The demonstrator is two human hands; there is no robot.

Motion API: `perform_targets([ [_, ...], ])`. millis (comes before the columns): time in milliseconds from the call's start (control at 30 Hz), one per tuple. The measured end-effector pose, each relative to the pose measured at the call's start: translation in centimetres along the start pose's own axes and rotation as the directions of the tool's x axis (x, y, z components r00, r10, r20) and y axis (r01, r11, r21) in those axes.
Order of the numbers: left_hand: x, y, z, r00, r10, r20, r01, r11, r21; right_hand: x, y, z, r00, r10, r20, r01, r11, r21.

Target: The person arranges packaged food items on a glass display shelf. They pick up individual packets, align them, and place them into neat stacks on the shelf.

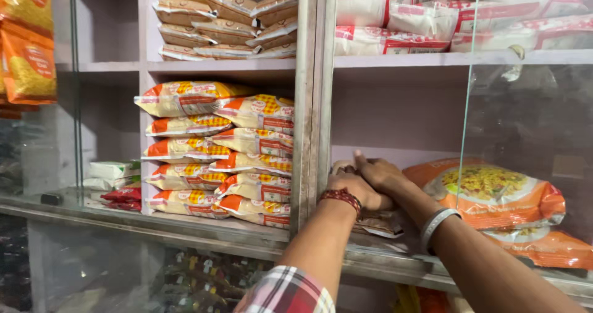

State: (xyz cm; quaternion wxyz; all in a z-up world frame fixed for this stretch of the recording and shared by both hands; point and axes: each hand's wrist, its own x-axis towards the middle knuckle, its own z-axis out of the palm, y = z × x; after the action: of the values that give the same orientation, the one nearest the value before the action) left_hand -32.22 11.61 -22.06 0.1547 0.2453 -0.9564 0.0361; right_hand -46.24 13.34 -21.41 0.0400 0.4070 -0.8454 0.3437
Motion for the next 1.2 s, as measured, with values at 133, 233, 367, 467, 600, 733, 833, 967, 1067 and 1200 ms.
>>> perform_targets([
  [133,1.1,-0.2,-0.2,1.000,0.002,0.005,-0.002,1.000,0.024,-1.2,-1.8,-0.9,0.991,0.012,0.131,0.001,0.995,-0.098],
  [233,0.4,0.5,-0.3,1.000,-0.009,-0.023,0.011,0.995,0.102,-2.8,-2.5,-1.5,0.984,0.062,0.164,-0.056,0.998,-0.039],
  [367,-1.9,0.7,-0.4,0.987,0.017,-0.158,0.003,0.992,0.128,-6.8,-3.5,-2.5,0.962,-0.273,-0.023,0.270,0.959,-0.081],
  [467,-3.6,1.1,0.4,0.907,0.099,-0.409,-0.086,0.995,0.050,-11.6,-3.7,-4.5,0.869,-0.464,-0.173,0.422,0.877,-0.230],
  [600,-3.7,3.6,0.6,0.858,-0.039,-0.511,-0.252,0.836,-0.488,-17.9,-3.2,-10.0,0.649,-0.670,-0.360,0.660,0.731,-0.172],
  [733,-0.9,7.1,0.5,0.998,-0.054,-0.029,-0.005,0.406,-0.914,-21.7,-1.7,-13.6,0.540,-0.745,-0.393,0.530,0.663,-0.529],
  [833,1.4,9.1,2.0,0.977,0.212,0.030,0.026,0.022,-0.999,-23.2,0.9,-14.2,0.443,-0.833,-0.333,0.343,0.500,-0.795],
  [967,4.3,9.3,3.6,0.938,0.347,0.007,0.080,-0.197,-0.977,-24.1,4.7,-13.9,0.539,-0.762,-0.360,0.271,0.561,-0.782],
  [1067,5.4,9.0,4.2,0.881,0.471,-0.046,0.171,-0.407,-0.897,-24.2,6.8,-13.6,0.590,-0.721,-0.364,0.308,0.617,-0.724],
  [1200,5.8,9.8,3.5,0.887,0.432,0.161,0.323,-0.333,-0.886,-24.4,7.8,-13.3,0.635,-0.683,-0.360,0.293,0.645,-0.706],
])
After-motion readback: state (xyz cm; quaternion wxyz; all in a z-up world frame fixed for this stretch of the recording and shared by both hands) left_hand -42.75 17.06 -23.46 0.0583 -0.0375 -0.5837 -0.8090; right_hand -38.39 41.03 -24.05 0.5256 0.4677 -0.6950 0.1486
